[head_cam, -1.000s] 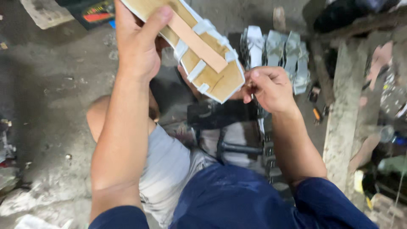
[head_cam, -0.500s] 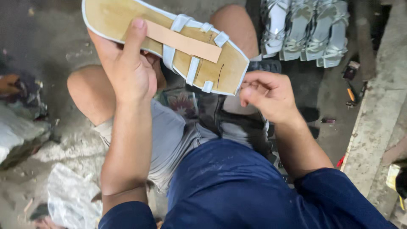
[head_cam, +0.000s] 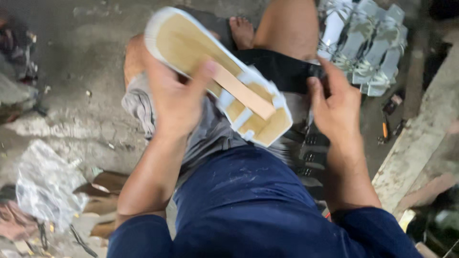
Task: The person sits on the floor and assembles white sandals by attaching black soles to the upper straps. They use a handheld knife to trim excess material from the sole edges and a portable gas stove to heat the sole before pressing it onto the sandal frame.
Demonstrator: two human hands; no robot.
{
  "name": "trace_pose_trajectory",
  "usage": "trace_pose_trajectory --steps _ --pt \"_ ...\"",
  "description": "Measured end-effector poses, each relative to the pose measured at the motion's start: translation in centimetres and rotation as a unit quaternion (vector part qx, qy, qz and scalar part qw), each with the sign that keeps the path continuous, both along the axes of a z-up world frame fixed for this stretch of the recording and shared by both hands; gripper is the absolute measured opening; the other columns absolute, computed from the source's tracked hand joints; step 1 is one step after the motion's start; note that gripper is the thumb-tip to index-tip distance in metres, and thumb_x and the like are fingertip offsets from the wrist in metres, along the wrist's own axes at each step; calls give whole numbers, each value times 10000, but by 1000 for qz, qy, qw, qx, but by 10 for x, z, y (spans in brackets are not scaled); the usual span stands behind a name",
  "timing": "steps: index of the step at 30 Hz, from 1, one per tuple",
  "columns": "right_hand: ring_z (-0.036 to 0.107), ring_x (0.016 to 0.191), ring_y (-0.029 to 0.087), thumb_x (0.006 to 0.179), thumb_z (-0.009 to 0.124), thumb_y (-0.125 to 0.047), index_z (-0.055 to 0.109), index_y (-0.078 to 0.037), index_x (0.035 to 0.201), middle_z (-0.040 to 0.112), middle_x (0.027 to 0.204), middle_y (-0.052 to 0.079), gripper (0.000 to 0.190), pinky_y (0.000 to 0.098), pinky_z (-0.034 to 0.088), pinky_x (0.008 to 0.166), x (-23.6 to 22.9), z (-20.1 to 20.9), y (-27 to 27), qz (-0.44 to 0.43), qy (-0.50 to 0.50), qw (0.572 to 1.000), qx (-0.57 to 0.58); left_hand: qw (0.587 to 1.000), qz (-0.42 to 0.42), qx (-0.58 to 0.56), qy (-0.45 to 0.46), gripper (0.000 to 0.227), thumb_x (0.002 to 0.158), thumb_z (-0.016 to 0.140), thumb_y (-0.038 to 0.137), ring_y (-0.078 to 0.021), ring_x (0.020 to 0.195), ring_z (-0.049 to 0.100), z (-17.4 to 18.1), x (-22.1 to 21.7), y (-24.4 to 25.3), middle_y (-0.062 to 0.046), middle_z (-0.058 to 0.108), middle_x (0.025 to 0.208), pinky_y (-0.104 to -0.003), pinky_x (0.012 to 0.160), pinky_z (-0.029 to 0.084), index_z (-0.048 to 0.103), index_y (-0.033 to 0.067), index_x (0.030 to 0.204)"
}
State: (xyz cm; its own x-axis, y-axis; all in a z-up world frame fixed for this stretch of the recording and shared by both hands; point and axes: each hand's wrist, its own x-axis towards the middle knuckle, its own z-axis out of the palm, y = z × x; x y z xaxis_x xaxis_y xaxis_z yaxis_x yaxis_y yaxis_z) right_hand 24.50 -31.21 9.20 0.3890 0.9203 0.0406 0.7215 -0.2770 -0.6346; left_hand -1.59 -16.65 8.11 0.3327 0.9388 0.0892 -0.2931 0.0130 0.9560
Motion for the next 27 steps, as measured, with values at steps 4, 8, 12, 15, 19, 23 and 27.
trace_pose_trajectory --steps 4,8,12,15,19,23,27 --pt "597 644 212 1041 749 -92 678 8 1267 637 770 124 258 352 500 617 11 -13 -4 -39 -87 995 -42 993 -98 -42 -43 781 1040 731 -13 -194 1227 675 0 2 -15 -112 620 1310 -356 1115 574 184 104 1586" --pt "636 616 150 1154 586 -70 567 4 1124 644 853 81 82 293 494 537 19 -28 -25 -127 150 977 87 989 -129 -68 -30 744 1028 711 -51 -205 1292 653 -12 5 -19 -132 603 1337 -367 1135 557 244 86 1592" --pt "627 660 128 1084 638 -112 573 2 1122 641 875 54 136 264 495 580 30 -31 -51 -186 291 931 122 989 -134 -50 -22 643 1074 698 -88 -201 1324 645 -31 4 -27 -158 628 1374 -360 1150 550 290 84 1540" --pt "620 693 111 1032 677 -143 577 0 1119 639 891 33 195 243 496 612 33 -16 -43 -202 298 921 150 988 -149 -37 -25 630 1083 688 -94 -187 1343 636 -31 7 -20 -161 621 1425 -348 1159 553 289 87 1536" --pt "612 737 89 961 729 -185 583 -2 1117 637 913 6 281 214 497 654 8 43 -29 -162 236 938 196 982 -180 -29 -41 634 1062 688 -76 -169 1375 574 -18 6 -9 -154 562 1493 -333 1188 494 296 63 1540" --pt "603 781 67 891 781 -227 589 -4 1114 634 935 -21 369 185 499 696 -31 81 -17 -59 314 945 76 960 -241 -110 -95 489 1106 530 38 -174 1332 592 2 -5 4 -137 584 1473 -315 1171 489 374 12 1569" --pt "584 878 51 976 737 -85 643 43 1300 664 1003 9 360 186 464 822 -40 44 2 18 440 898 1 953 -276 -100 -70 588 997 403 92 -195 1407 540 19 -13 7 -138 555 1503 -305 1236 410 367 -11 1575"
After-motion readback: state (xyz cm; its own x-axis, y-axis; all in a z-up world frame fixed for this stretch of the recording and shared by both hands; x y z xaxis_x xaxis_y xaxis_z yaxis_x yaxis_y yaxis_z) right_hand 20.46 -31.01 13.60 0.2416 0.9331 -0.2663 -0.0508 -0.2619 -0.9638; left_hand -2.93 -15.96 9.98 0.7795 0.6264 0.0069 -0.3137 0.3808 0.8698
